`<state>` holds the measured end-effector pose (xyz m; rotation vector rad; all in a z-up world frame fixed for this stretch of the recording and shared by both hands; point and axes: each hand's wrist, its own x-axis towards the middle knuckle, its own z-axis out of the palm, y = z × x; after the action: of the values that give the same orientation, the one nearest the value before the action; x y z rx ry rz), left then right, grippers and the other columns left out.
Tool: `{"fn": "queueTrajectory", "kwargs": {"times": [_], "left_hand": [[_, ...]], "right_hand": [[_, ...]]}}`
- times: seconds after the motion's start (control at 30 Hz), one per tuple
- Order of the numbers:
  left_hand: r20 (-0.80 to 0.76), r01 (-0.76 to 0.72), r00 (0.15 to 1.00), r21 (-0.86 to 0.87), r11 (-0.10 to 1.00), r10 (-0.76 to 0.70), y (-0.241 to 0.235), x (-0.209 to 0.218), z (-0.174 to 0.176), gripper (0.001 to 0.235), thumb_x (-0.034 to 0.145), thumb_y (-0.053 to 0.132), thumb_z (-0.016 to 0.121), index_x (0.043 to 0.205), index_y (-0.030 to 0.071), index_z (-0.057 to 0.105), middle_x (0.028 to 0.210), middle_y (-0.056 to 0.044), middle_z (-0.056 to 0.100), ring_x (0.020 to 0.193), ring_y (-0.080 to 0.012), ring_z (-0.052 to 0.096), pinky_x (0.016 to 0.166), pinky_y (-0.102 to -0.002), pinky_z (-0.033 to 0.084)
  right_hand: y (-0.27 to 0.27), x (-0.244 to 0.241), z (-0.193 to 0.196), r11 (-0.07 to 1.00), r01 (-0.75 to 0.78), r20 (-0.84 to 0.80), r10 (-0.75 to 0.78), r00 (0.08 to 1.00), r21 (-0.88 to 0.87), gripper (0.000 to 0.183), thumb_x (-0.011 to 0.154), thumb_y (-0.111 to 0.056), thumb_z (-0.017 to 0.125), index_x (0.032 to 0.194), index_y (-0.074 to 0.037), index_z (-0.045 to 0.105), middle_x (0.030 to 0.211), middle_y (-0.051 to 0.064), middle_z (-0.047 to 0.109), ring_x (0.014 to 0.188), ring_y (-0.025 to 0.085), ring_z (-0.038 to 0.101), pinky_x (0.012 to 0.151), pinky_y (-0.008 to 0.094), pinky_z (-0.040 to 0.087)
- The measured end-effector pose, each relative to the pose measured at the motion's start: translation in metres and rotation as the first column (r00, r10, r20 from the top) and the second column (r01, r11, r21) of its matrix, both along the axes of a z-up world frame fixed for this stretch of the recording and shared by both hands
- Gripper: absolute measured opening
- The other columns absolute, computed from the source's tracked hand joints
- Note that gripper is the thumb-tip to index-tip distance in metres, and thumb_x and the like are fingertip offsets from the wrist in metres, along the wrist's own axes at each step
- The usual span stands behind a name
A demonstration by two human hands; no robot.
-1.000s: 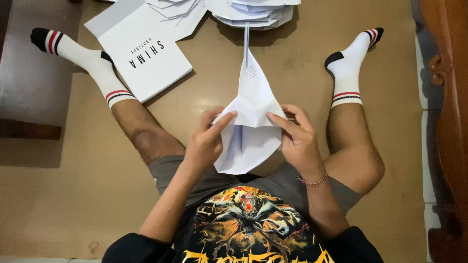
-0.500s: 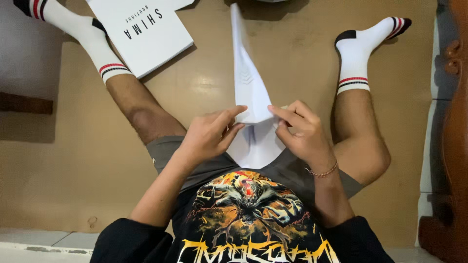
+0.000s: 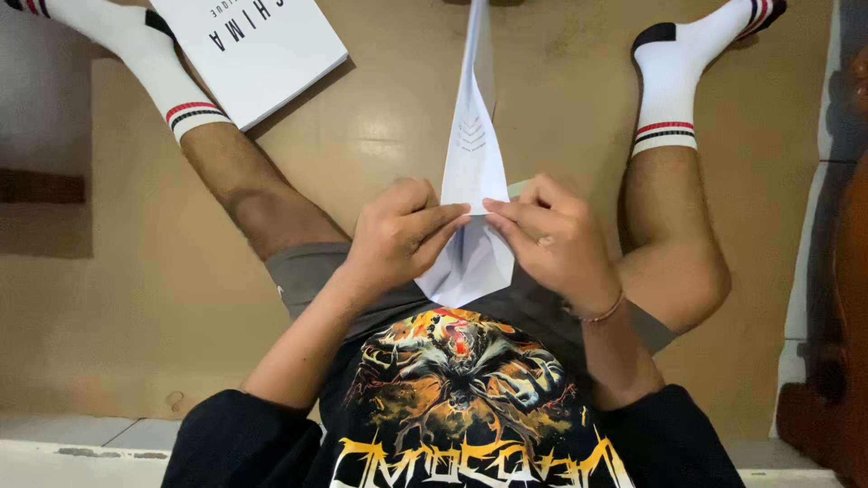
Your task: The person sits on the floor and repeatedly folds white paper sheets labeled 'SHIMA BOUTIQUE' into smaller rectangles. They smooth the folds with their hands and place the folded sheets into a growing stack.
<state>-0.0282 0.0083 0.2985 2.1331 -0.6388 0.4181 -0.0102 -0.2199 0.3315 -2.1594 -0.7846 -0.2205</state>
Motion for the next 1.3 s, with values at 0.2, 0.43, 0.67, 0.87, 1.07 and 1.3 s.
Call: {"fn": "queueTrajectory", "kwargs": {"times": [0.2, 0.43, 0.67, 0.87, 1.07, 1.3], "left_hand": [[-0.04, -0.124, 0.991, 0.059, 0.991, 0.126, -0.022, -0.001, 0.01, 0.017, 0.094, 0.027, 0.075, 0.099, 0.011, 0.076, 0.083, -0.003, 0.061, 0.069, -0.0242, 0.065, 0.06, -0.034, 0.056], [-0.043, -0.134, 0.97, 0.732, 0.668, 0.241, -0.044, 0.02, -0.07, 0.051, 0.098, 0.02, 0.053, 0.145, 0.002, 0.055, 0.136, -0.02, 0.065, 0.077, -0.0315, 0.076, 0.054, -0.046, 0.061], [-0.498, 0.133, 0.809, 0.673, 0.728, 0.312, -0.025, 0.043, -0.221, 0.085, 0.103, 0.07, 0.027, 0.145, 0.003, 0.057, 0.16, -0.016, 0.044, 0.131, -0.0469, 0.054, 0.083, -0.064, 0.056], [-0.592, -0.041, 0.73, 0.462, 0.886, 0.342, -0.043, 0.033, -0.258, 0.061, 0.114, 0.048, 0.019, 0.166, 0.016, 0.03, 0.175, -0.009, 0.013, 0.16, -0.041, -0.001, 0.122, -0.069, -0.008], [-0.505, 0.014, 0.773, 0.618, 0.786, 0.383, -0.049, 0.033, -0.279, 0.056, 0.114, 0.049, 0.013, 0.168, 0.033, 0.014, 0.174, -0.006, -0.008, 0.157, -0.038, -0.017, 0.118, -0.072, -0.013], [-0.538, 0.076, 0.738, 0.665, 0.743, 0.406, -0.05, 0.036, -0.275, 0.056, 0.115, 0.052, 0.013, 0.168, 0.036, 0.011, 0.174, -0.005, -0.012, 0.157, -0.0365, -0.018, 0.12, -0.072, -0.011]], "right_hand": [[0.009, 0.004, 0.0, 0.99, 0.012, 0.001, -0.012, 1.0, 0.141, 0.011, 0.1, -0.003, 0.068, 0.104, 0.0, 0.077, 0.121, 0.023, 0.066, 0.121, 0.047, 0.063, 0.102, 0.055, 0.05], [0.02, 0.023, -0.131, 0.841, 0.353, 0.046, -0.405, 0.913, 0.41, 0.01, 0.092, 0.005, 0.077, 0.093, 0.003, 0.068, 0.103, 0.02, 0.069, 0.103, 0.045, 0.068, 0.088, 0.054, 0.052], [0.018, 0.013, -0.298, 0.897, 0.392, -0.296, -0.326, 0.898, 0.204, 0.009, 0.082, 0.006, 0.071, 0.084, 0.0, 0.064, 0.093, 0.02, 0.069, 0.09, 0.043, 0.066, 0.079, 0.053, 0.049], [0.018, 0.032, -0.337, 0.939, 0.336, -0.361, -0.288, 0.887, 0.075, 0.022, 0.072, 0.011, 0.07, 0.085, -0.006, 0.065, 0.082, 0.014, 0.068, 0.083, 0.038, 0.065, 0.078, 0.048, 0.052], [-0.006, 0.022, -0.319, 0.919, 0.372, -0.654, -0.36, 0.665, -0.128, 0.019, 0.084, 0.0, 0.075, 0.102, -0.002, 0.073, 0.086, 0.011, 0.063, 0.077, 0.019, 0.061, 0.073, 0.032, 0.053], [0.005, 0.018, -0.306, 0.913, 0.396, -0.677, -0.351, 0.647, -0.094, 0.023, 0.086, -0.01, 0.082, 0.106, -0.001, 0.075, 0.088, 0.013, 0.065, 0.079, 0.022, 0.067, 0.071, 0.031, 0.056]]}}
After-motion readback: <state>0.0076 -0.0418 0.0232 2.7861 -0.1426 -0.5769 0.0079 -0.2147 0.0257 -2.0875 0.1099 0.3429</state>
